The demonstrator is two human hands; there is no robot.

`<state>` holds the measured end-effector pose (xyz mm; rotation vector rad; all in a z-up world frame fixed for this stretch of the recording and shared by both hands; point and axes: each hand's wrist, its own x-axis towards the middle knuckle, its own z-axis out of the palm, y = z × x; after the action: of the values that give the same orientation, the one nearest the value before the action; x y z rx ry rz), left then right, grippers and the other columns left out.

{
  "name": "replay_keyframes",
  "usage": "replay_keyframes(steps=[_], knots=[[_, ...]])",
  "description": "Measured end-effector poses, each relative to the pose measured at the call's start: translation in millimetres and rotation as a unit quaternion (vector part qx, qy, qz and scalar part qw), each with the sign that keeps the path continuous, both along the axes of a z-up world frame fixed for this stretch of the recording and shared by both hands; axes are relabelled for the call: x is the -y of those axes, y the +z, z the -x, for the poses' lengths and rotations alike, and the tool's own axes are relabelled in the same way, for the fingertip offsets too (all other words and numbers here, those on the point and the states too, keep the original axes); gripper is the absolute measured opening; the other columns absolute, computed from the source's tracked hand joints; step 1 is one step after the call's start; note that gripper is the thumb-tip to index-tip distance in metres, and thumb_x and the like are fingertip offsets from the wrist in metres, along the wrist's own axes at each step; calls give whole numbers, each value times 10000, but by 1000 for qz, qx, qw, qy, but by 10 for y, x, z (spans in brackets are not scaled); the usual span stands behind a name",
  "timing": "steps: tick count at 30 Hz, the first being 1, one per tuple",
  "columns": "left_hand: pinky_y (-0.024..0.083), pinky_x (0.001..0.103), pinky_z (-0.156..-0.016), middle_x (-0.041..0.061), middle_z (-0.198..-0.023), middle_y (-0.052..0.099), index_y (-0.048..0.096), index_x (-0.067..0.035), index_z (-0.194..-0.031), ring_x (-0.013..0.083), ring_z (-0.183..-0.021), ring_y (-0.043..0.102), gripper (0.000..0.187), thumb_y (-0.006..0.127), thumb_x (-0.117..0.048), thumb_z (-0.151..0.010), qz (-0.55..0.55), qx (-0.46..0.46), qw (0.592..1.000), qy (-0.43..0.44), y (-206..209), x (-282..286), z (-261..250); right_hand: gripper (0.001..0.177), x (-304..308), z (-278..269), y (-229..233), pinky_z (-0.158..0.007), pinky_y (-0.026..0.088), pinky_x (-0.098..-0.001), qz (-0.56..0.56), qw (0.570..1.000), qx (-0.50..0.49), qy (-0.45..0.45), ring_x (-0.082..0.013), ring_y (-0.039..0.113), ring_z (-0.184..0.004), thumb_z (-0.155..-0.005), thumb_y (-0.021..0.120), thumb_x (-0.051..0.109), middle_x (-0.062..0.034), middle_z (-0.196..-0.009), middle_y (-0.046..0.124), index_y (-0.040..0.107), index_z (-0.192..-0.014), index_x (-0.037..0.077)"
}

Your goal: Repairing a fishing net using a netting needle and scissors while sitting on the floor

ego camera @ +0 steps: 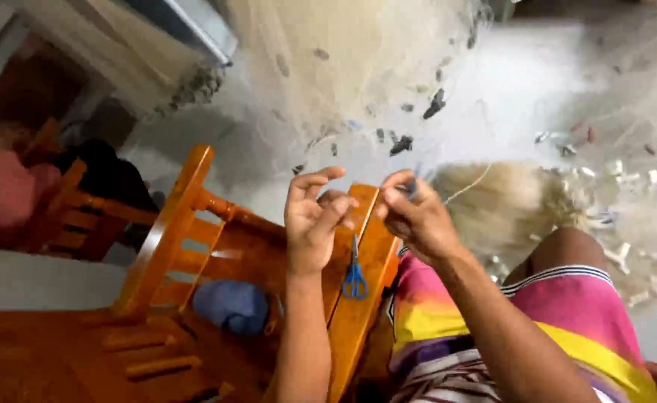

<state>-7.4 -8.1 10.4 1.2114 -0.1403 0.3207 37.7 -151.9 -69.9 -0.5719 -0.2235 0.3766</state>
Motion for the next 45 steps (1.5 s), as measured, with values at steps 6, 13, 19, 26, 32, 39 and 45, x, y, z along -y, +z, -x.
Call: replay_keyframes(steps=[6, 13, 19, 26, 32, 39, 45], knots=[[597, 249, -518, 190, -972, 628, 477, -21, -1130, 224, -761, 680, 376, 680, 4, -813, -103, -92, 990, 31, -62, -44, 103, 105, 139, 162, -275, -338, 285, -172, -15, 999, -22, -47, -32, 327, -339, -929, 543, 39, -175, -684, 627, 532, -1030, 65], [588, 231, -577, 175, -926, 652, 512, 3, -1126, 158, -706, 664, 324, 664, -59, -847, -145, -112, 983, 15, -68, -83, 99, 111, 168, 125, -500, -350, 257, -169, -43, 999, -4, -31, -31, 291, -344, -932, 529, 37, -237, -717, 646, 528, -1043, 31], [583, 255, -667, 173, -961, 667, 535, 21, -1203, 139, -747, 644, 462, 723, -22, -783, -254, -138, 957, -31, 76, -47, 116, 101, 251, 153, -439, -378, 266, -177, -2, 998, 14, -59, -45, 314, -371, -942, 524, 61, -248, -741, 646, 509, -1037, 31], [544, 232, -592, 72, -691, 697, 739, -64, -939, 79, -639, 604, 117, 711, -121, -840, -403, -130, 905, 34, 206, 17, 135, 68, 280, 255, -290, -383, 305, -196, 82, 988, 108, -68, -86, 401, -391, -958, 488, 68, -218, -715, 638, 495, -1016, 33], [513, 308, -742, 114, -801, 630, 645, 20, -885, 183, -762, 600, 110, 621, -87, -887, -370, 43, 918, 134, 356, 243, 110, 70, 320, 224, -330, -342, 288, -199, 58, 989, 118, -74, -80, 386, -327, -956, 473, 86, -234, -664, 662, 492, -1013, 50], [390, 458, -1031, 150, -1074, 603, 542, -50, -1065, 307, -1118, 550, 513, 344, -518, -995, -398, 207, 892, 60, 80, 332, -164, 88, 467, 289, -177, -353, 276, -170, 6, 994, 88, -70, -82, 366, -346, -941, 497, 85, -259, -633, 642, 480, -1005, 28], [536, 334, -761, 64, -749, 716, 694, -94, -914, 199, -737, 693, 261, 496, -260, -944, -402, -23, 909, 108, -426, 149, 68, 108, 695, 148, -134, -288, 263, -169, -34, 990, -1, -136, -81, 333, -297, -952, 518, 162, -179, -554, 584, 475, -1031, 103]])
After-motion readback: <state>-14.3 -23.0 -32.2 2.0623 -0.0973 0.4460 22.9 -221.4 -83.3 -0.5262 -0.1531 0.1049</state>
